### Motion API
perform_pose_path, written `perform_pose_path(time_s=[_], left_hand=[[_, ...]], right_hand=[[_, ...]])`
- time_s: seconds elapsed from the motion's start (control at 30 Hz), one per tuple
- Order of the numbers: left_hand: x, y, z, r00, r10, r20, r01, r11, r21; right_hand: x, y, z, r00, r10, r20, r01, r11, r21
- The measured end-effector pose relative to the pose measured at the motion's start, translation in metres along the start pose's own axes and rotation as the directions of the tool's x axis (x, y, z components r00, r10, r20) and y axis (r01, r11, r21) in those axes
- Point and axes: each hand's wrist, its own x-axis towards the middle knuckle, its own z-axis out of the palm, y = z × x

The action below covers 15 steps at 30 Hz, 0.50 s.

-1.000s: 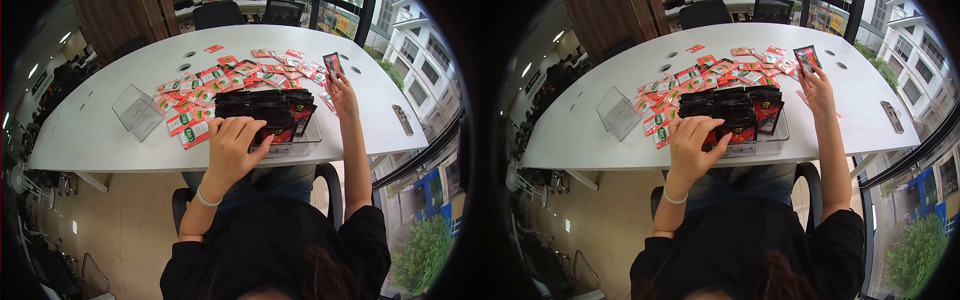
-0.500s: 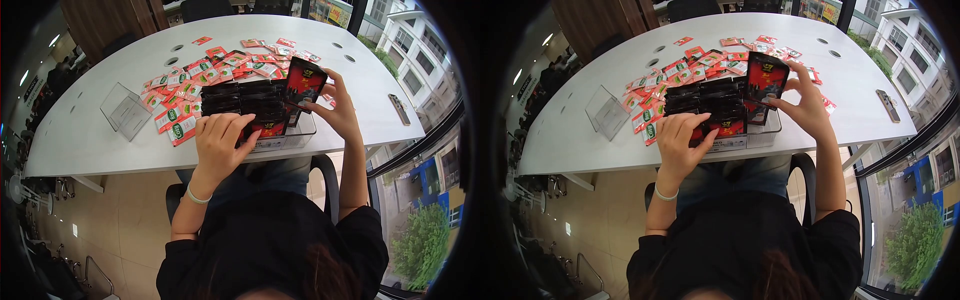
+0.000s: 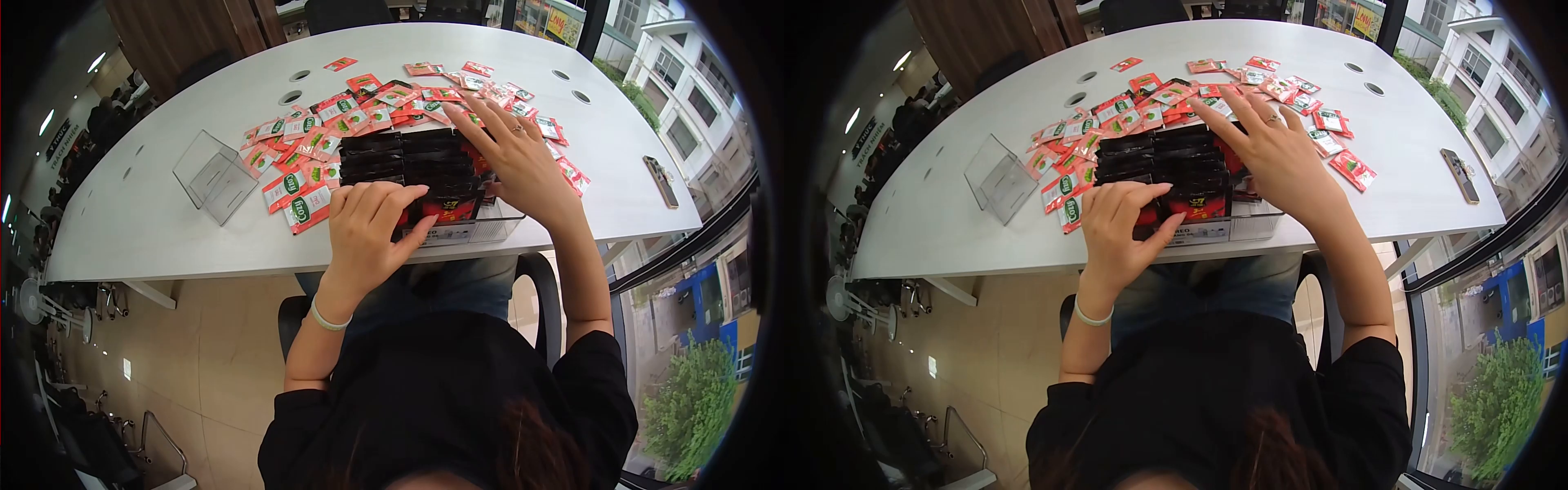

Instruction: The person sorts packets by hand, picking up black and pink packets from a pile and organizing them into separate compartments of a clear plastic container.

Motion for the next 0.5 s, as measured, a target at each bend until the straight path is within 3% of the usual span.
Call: perform_pose_path(time_s=[0.03, 0.07, 0.2, 0.27, 0.3, 0.37, 0.4, 0.47, 0.5], left_hand=[[0.000, 0.000, 0.000, 1.000, -0.003, 0.002, 0.003, 1.000, 0.006], [-0.001, -0.001, 0.001, 1.000, -0.004, -0.006, 0.004, 1.000, -0.001], [-0.002, -0.002, 0.003, 1.000, -0.011, -0.023, 0.011, 1.000, -0.013], [-0.002, -0.001, 0.003, 1.000, -0.013, -0.027, 0.013, 1.000, -0.004], [-0.001, -0.001, 0.002, 0.999, -0.005, -0.037, 0.005, 1.000, -0.006], [-0.003, -0.001, 0.001, 1.000, -0.016, -0.019, 0.016, 1.000, 0.009], [-0.002, -0.001, -0.001, 0.998, -0.017, -0.058, 0.014, 0.998, -0.062], [-0.007, -0.005, -0.003, 0.991, -0.051, -0.120, 0.017, 0.963, -0.268], [-0.006, -0.007, -0.008, 0.976, -0.139, -0.165, 0.073, 0.931, -0.357]], right_hand=[[0.000, 0.001, 0.001, 0.998, 0.021, 0.064, -0.021, 1.000, 0.007], [-0.002, 0.001, 0.002, 1.000, 0.026, 0.007, -0.025, 0.998, -0.065], [-0.001, -0.001, 0.009, 0.998, -0.054, 0.031, 0.059, 0.981, -0.183], [-0.001, -0.003, 0.003, 0.985, -0.045, 0.169, 0.056, 0.997, -0.061], [-0.001, 0.003, 0.002, 0.985, -0.076, 0.153, 0.076, 0.997, 0.009], [0.001, 0.014, -0.002, 0.987, -0.087, 0.138, 0.033, 0.935, 0.353], [0.004, 0.011, -0.013, 0.977, -0.063, 0.202, -0.027, 0.911, 0.412], [0.003, 0.007, -0.003, 0.981, -0.068, 0.183, -0.002, 0.934, 0.356], [0.002, 0.006, 0.000, 0.984, -0.064, 0.167, 0.013, 0.957, 0.290]])
